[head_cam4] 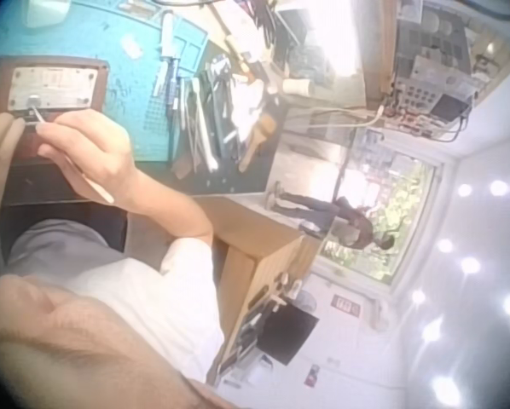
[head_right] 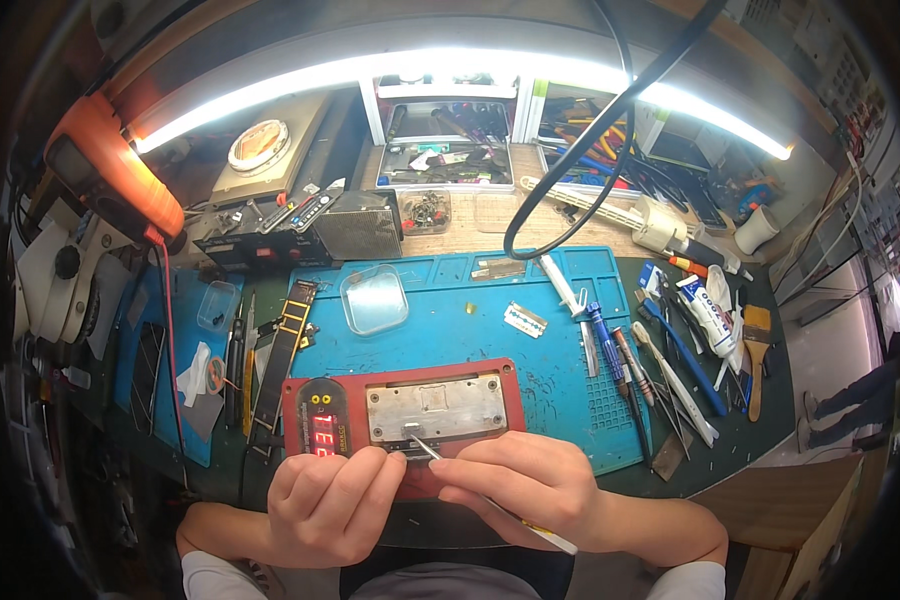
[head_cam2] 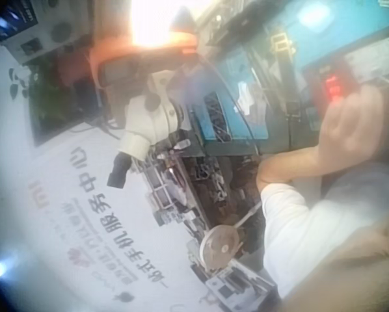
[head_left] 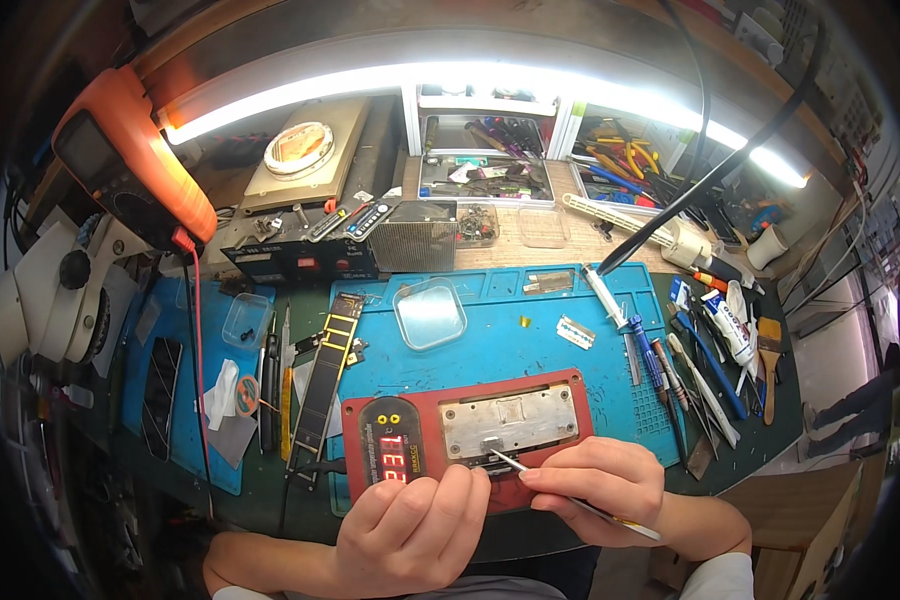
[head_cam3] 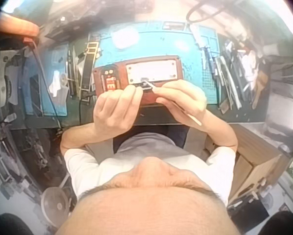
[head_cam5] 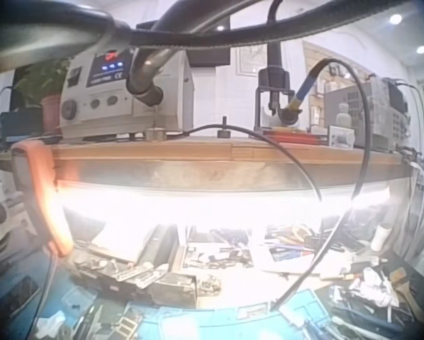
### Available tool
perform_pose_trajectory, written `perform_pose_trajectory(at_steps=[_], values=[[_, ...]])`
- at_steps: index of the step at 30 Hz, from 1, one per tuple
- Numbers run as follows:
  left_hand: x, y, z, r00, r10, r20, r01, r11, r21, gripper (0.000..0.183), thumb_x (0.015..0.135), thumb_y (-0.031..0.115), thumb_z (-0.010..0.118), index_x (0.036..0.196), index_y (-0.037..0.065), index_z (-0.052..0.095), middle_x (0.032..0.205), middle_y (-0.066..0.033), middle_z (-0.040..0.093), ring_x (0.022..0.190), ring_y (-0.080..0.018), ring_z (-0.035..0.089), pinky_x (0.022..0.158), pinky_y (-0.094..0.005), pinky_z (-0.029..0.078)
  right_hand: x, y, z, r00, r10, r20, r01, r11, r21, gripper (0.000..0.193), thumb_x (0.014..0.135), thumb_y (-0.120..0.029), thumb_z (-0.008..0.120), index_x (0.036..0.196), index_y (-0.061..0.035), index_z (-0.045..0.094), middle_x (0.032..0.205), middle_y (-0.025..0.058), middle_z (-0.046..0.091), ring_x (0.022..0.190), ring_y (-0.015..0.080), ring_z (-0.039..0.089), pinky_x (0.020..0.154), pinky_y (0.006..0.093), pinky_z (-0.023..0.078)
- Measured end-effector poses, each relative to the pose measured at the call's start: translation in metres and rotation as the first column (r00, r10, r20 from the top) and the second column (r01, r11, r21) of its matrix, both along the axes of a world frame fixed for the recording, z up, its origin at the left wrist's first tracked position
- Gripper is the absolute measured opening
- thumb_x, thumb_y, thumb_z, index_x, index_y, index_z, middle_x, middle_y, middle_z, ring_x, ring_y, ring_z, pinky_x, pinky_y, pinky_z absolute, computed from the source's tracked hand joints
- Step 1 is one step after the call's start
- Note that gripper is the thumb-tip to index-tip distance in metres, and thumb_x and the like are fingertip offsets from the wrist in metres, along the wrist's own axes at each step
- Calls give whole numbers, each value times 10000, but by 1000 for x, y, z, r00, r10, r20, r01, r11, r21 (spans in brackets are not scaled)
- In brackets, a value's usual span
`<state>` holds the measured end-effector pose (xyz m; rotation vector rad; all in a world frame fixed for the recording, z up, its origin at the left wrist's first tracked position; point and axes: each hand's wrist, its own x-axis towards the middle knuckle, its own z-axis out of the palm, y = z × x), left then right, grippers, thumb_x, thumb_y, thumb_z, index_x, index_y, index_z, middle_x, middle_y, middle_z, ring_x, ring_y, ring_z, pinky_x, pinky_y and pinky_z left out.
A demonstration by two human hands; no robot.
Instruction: The person uses a hot air gun and tweezers to heat and reposition a small electronic component on a heated workbench. They repeatedly apply heat and adjust the component's position, then briefly interact with a customer who hands over a smartphone before resuming the soldering work.
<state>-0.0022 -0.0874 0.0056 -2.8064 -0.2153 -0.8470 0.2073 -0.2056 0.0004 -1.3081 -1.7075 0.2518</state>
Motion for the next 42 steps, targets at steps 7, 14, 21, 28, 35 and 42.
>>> perform_pose_trajectory(at_steps=[7,14,21,28,35,42], values=[[1,0,-1,1000,5,10,-5,1000,-14,331,692,117,703,1005,44,784,1006,-43,693,801,-154,555,687,-291,442,0,0,1,1000,-5,2,5,1000,-4,305,824,-60,848,1106,-8,747,908,122,733,740,247,720,613,326,575],[1,-1,-1,1000,5,13,-5,1000,-17,321,699,110,710,1004,41,782,1007,-47,694,801,-154,561,688,-292,445,-1,-1,1,1000,-7,-5,7,1000,-10,299,831,-64,846,1108,-9,746,905,120,729,743,244,718,621,324,577],[2,-1,1,1000,1,4,-1,999,-33,312,711,101,715,1011,41,781,1013,-55,698,807,-162,573,692,-294,456,0,-1,2,1000,-7,3,7,1000,-8,297,829,-53,844,1105,-3,744,917,124,730,752,246,719,621,325,577],[1,-2,0,1000,1,5,-1,999,-44,316,710,99,719,1014,40,781,1009,-53,697,805,-159,575,691,-293,457,0,-1,2,1000,2,6,-2,1000,-2,305,822,-46,846,1105,-1,742,910,126,726,744,249,715,614,326,572],[-2,2,2,1000,-2,1,2,999,-52,334,701,96,711,1021,33,779,1018,-58,697,796,-166,587,688,-299,458,-3,3,3,1000,8,13,-9,1000,2,310,821,-41,846,1111,-2,741,900,125,719,736,255,712,616,331,572],[-3,0,4,999,-39,-34,36,997,-75,369,726,96,678,1074,-5,748,1044,-104,693,820,-242,622,702,-372,474,-3,-1,-11,1000,-7,-16,8,997,81,264,861,-40,810,1112,8,745,939,147,720,796,281,729,664,365,599]])
